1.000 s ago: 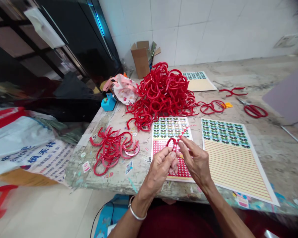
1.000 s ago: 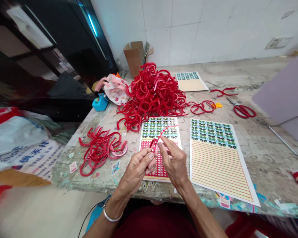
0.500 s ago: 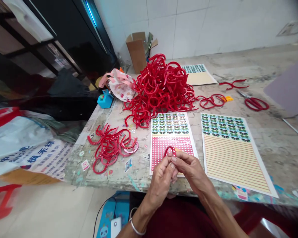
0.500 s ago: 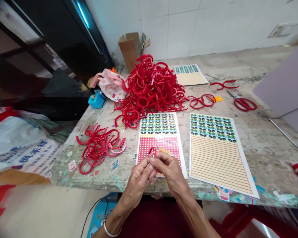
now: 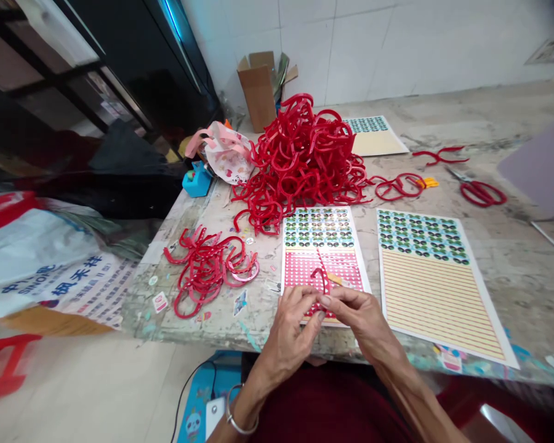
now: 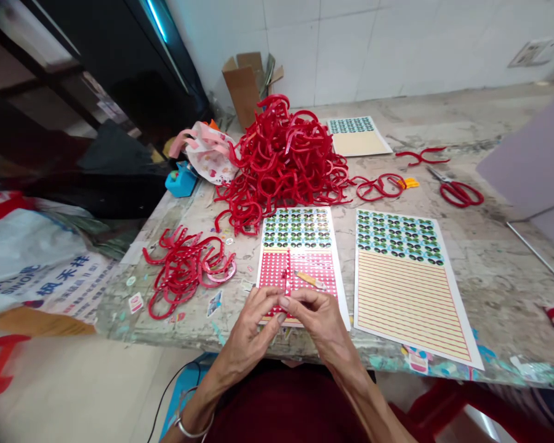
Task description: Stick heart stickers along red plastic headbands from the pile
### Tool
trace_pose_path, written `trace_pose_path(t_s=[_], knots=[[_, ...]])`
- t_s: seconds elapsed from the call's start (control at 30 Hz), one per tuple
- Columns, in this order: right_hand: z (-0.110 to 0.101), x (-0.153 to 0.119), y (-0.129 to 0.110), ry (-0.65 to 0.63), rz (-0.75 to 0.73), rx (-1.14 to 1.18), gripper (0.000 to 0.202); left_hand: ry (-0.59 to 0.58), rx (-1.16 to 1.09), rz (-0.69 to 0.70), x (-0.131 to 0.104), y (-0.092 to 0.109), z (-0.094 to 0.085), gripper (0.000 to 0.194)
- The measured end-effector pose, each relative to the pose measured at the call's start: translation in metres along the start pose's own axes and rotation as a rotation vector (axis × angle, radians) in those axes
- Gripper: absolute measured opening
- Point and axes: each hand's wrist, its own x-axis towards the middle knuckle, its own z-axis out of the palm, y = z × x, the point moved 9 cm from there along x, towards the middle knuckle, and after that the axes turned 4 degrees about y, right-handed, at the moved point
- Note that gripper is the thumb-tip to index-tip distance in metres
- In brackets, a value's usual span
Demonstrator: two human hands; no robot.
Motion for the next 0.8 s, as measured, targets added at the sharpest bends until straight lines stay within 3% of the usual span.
trace_pose_path(t_s=[0.17, 0.5, 0.7, 0.8], knots=[[-0.003, -0.003, -0.009, 0.051, -0.129, -0.160, 0.021, -0.031, -0.278, -0.211, -0.003, -0.011, 0.015, 0.028], [0.007, 0.005, -0.003, -0.039, 0.056, 0.125, 0.023, -0.014, -0.171, -0.028, -0.002, -0.012, 0.007, 0.022], [0.006, 0.001, -0.002, -0.041, -0.003, -0.018, 0.024, -0.021, -0.188, -0.146, -0.005, -0.014, 0.011, 0.023], [0.002, 0.002, -0.003, -0.013, 0.022, 0.025, 0.024, 0.006, -0.194, -0.151, -0.005, -0.015, 0.011, 0.022]])
